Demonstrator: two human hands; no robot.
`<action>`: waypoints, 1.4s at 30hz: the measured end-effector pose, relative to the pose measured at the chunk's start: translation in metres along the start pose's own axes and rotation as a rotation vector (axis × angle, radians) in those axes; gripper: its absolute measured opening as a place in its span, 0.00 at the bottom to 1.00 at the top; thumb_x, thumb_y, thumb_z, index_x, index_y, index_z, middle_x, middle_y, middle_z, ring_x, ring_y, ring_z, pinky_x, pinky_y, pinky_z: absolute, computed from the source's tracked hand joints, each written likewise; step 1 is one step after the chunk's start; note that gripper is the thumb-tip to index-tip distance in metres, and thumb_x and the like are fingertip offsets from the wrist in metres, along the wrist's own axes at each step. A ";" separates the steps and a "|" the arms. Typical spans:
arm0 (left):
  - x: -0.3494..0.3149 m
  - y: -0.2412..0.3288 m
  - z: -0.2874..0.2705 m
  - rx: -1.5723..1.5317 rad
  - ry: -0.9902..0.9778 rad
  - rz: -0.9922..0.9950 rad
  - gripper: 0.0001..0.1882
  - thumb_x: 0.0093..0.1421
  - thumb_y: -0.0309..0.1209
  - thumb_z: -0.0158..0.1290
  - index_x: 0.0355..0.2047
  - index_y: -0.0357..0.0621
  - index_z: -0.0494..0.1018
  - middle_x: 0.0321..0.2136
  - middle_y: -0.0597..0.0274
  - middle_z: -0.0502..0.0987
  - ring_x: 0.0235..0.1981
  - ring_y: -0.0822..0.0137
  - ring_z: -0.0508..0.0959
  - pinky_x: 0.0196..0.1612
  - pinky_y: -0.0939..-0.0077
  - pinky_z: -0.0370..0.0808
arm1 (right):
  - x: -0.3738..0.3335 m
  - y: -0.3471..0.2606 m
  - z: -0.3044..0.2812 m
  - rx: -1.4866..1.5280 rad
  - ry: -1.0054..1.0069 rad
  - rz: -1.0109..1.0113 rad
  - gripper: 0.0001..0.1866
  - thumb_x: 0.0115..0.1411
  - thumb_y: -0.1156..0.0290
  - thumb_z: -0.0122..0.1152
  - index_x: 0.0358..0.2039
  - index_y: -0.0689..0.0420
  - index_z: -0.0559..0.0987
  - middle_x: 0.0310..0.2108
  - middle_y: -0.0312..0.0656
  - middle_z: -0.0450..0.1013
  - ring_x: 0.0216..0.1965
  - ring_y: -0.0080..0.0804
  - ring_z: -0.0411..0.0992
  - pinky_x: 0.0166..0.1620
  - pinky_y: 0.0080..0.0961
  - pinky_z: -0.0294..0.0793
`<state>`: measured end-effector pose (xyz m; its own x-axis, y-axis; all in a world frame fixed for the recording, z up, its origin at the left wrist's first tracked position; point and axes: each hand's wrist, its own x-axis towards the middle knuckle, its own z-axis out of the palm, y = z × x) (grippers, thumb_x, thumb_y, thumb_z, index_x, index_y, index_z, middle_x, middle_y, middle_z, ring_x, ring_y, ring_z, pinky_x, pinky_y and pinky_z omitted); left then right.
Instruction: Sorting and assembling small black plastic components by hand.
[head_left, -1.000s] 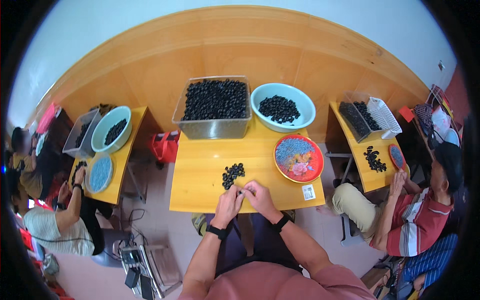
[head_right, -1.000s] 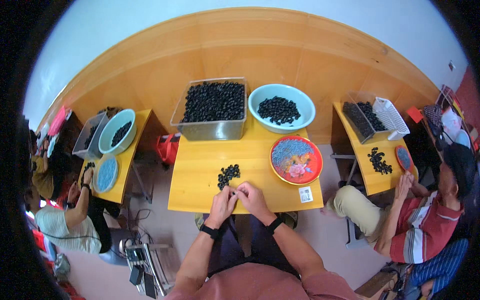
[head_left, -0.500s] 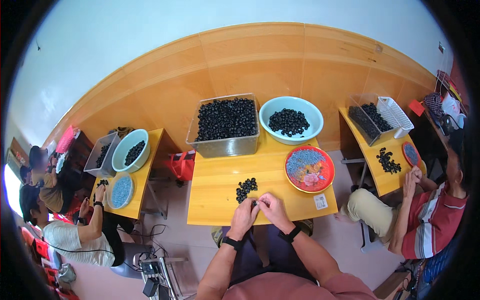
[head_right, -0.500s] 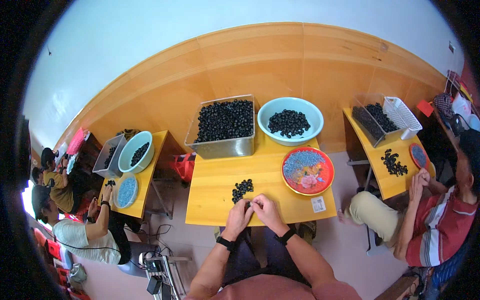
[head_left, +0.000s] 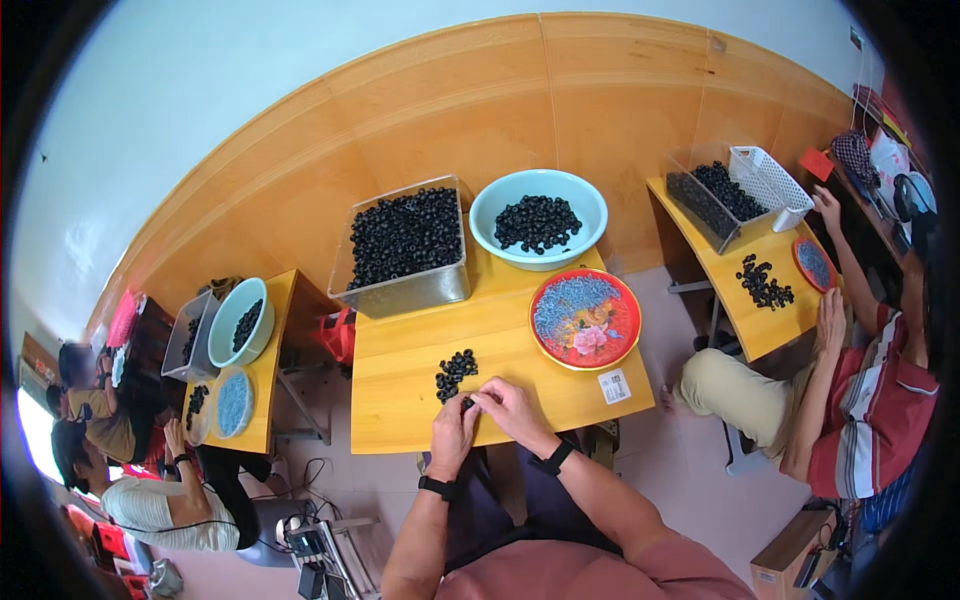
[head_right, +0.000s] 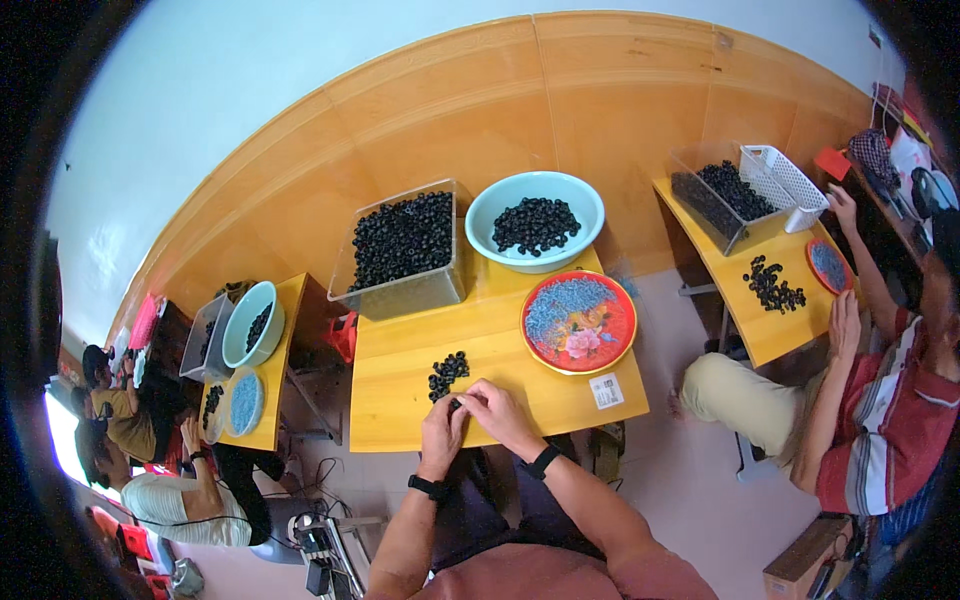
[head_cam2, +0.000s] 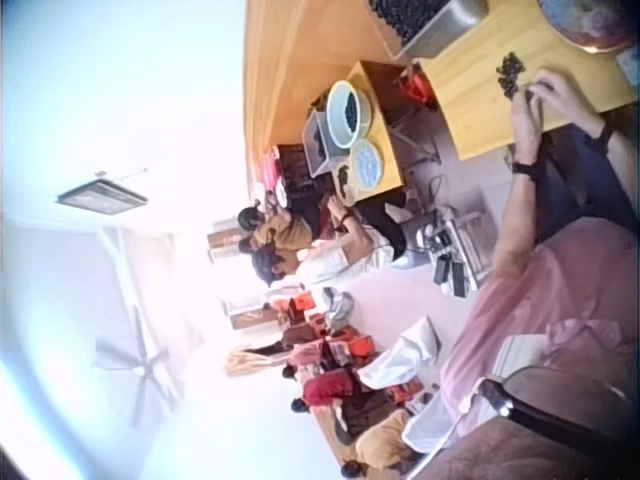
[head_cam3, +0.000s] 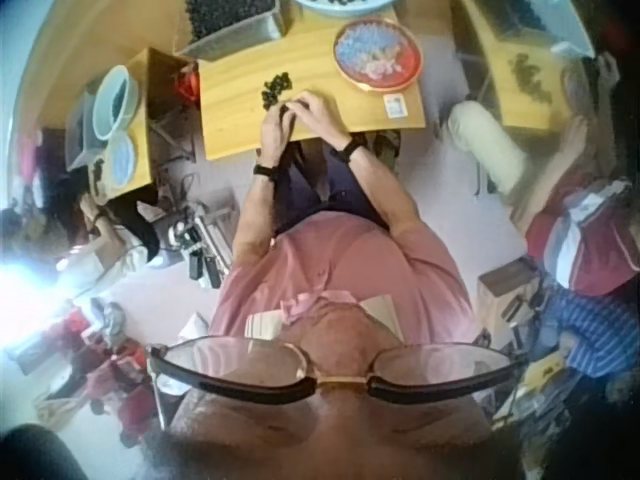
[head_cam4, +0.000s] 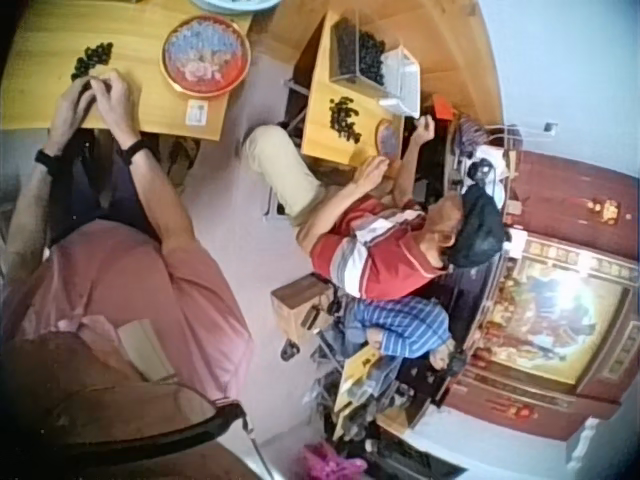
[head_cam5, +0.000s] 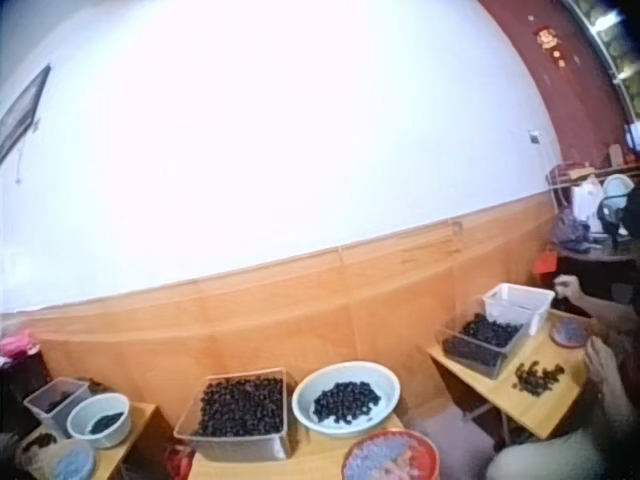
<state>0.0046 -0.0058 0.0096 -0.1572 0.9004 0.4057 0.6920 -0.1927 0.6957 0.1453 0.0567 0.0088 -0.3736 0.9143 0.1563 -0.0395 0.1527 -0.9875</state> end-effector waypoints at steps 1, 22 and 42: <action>-0.001 -0.002 0.000 0.000 -0.003 -0.001 0.14 0.65 0.31 0.58 0.48 0.38 0.74 0.37 0.43 0.80 0.37 0.43 0.81 0.41 0.57 0.78 | 0.000 0.001 0.001 0.001 0.002 0.003 0.11 0.66 0.68 0.63 0.34 0.65 0.79 0.27 0.37 0.77 0.29 0.18 0.72 0.32 0.21 0.71; 0.000 0.005 -0.002 0.123 -0.053 0.014 0.16 0.61 0.31 0.61 0.48 0.42 0.76 0.30 0.51 0.80 0.32 0.50 0.80 0.36 0.58 0.77 | 0.004 0.019 0.002 0.054 -0.106 -0.014 0.05 0.62 0.78 0.65 0.38 0.64 0.77 0.32 0.37 0.79 0.35 0.19 0.77 0.39 0.20 0.77; 0.019 -0.055 -0.069 -0.036 0.208 -0.285 0.20 0.67 0.39 0.57 0.29 0.30 0.79 0.19 0.47 0.77 0.20 0.61 0.78 0.28 0.65 0.73 | 0.092 -0.113 -0.130 -0.172 0.188 -0.276 0.18 0.58 0.76 0.65 0.50 0.62 0.79 0.40 0.41 0.81 0.41 0.27 0.79 0.44 0.24 0.78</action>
<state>-0.0853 -0.0046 0.0197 -0.4833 0.8218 0.3016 0.5746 0.0379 0.8175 0.2361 0.1727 0.1377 -0.1933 0.8805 0.4329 0.0469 0.4490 -0.8923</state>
